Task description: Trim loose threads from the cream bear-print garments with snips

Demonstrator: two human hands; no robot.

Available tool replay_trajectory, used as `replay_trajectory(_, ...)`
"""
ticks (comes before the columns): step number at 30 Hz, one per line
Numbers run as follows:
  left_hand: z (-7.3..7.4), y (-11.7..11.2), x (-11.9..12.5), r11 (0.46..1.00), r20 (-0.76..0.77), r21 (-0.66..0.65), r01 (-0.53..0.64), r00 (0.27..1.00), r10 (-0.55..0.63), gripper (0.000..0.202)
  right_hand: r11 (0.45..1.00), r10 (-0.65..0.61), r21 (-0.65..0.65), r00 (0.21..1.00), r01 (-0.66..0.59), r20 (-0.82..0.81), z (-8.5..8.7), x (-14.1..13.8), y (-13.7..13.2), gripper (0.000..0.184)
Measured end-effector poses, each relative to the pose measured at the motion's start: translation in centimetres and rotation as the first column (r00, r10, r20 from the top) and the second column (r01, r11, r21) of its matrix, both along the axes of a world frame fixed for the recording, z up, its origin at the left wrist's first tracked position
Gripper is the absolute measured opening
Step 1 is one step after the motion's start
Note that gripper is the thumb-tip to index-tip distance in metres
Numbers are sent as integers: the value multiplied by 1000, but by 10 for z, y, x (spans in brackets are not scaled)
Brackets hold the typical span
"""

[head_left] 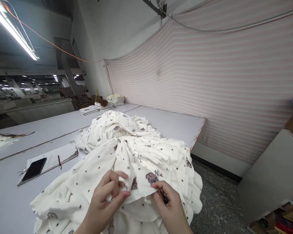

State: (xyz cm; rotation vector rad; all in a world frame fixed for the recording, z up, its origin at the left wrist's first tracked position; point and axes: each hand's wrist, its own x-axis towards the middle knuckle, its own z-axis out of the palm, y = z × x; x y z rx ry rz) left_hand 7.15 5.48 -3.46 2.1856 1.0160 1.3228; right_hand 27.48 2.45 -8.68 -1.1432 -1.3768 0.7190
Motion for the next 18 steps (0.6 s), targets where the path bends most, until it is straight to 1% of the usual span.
replay_trajectory(1,-4,-1,0,999,1,-29,42,999,-42,36,999,8,-32,999,-10,-40,3,-1,0,16)
replay_trajectory(2,-7,-2,0,996,-29,-51,76,997,-77,36,998,14,-64,998,-18,-68,5,-1,0,16)
replay_trajectory(4,-13,-5,4,988,-161,-81,129,977,-141,30,995,0,-101,995,-10,-95,9,-1,0,16)
replay_trajectory(5,-16,-6,6,984,-232,-101,144,959,-164,26,994,-14,-105,996,5,-92,11,-1,0,15)
replay_trajectory(6,-18,-7,9,981,-283,-122,152,942,-181,27,995,-28,-101,997,20,-74,12,0,-1,14)
replay_trajectory(8,-21,-8,16,975,-312,-159,157,929,-200,28,996,-45,-78,999,45,4,15,4,-2,11)
replay_trajectory(10,-22,-9,22,970,-241,-186,154,950,-197,26,998,-53,-29,994,56,96,16,7,-5,12)
replay_trajectory(12,-19,-8,27,959,-120,-240,150,976,-183,25,998,-38,56,986,29,164,17,9,-9,23)
replay_trajectory(14,-15,-8,31,938,-35,-301,172,981,-191,22,987,-1,157,977,-33,212,18,9,-12,34)
replay_trajectory(16,-12,-9,33,915,-11,-340,217,972,-235,21,970,24,228,966,-85,257,20,8,-14,32)
replay_trajectory(18,-10,-10,34,898,-4,-368,240,966,-260,20,964,19,252,968,-84,251,23,7,-16,26)
